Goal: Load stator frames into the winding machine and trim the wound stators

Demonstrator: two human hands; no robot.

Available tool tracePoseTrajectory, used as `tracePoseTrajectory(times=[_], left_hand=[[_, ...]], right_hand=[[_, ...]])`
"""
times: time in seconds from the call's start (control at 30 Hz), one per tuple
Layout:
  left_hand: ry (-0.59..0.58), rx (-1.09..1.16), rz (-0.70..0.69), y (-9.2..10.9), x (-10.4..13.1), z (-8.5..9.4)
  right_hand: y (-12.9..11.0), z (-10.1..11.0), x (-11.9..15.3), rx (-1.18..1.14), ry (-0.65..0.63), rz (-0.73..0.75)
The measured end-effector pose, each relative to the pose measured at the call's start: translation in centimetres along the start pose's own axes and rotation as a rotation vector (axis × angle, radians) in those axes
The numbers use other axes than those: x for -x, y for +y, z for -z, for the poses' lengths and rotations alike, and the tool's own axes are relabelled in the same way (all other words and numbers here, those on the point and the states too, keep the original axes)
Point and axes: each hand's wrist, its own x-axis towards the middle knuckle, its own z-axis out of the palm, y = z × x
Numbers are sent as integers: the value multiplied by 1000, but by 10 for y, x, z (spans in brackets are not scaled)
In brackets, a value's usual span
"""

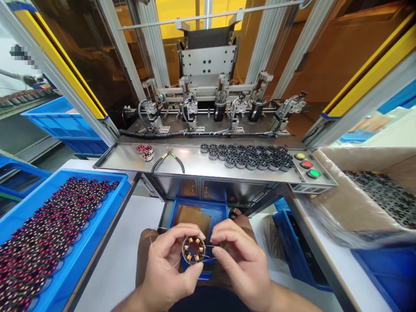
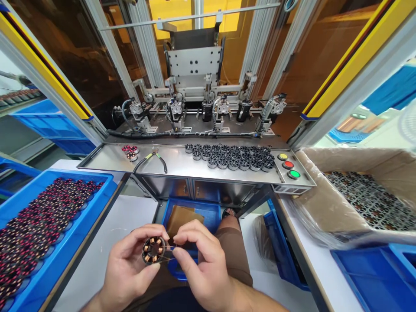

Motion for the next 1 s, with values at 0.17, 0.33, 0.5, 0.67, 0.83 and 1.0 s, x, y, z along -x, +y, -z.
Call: tracePoseTrajectory(times=[0.17, 0.33, 0.5, 0.67, 0.83, 1.0], left_hand=[[-12, 3, 2, -1, 1, 1], [20, -79, -37, -8, 9, -1], [44, 13, -14, -1, 6, -7], [-51, 253, 222, 4, 1, -5], [-126, 420, 378, -4, 8, -1], [-188, 483, 460, -6, 9, 2]], right_hand=[[-5, -3, -1, 49, 0, 101], [-14, -10, 2, 98, 45, 237], [-11, -4, 1, 105, 10, 315], [-6, 12, -12, 85, -108, 238], [-12, 14, -32, 15, -235, 305], [-13, 11, -30, 113, -212, 384]])
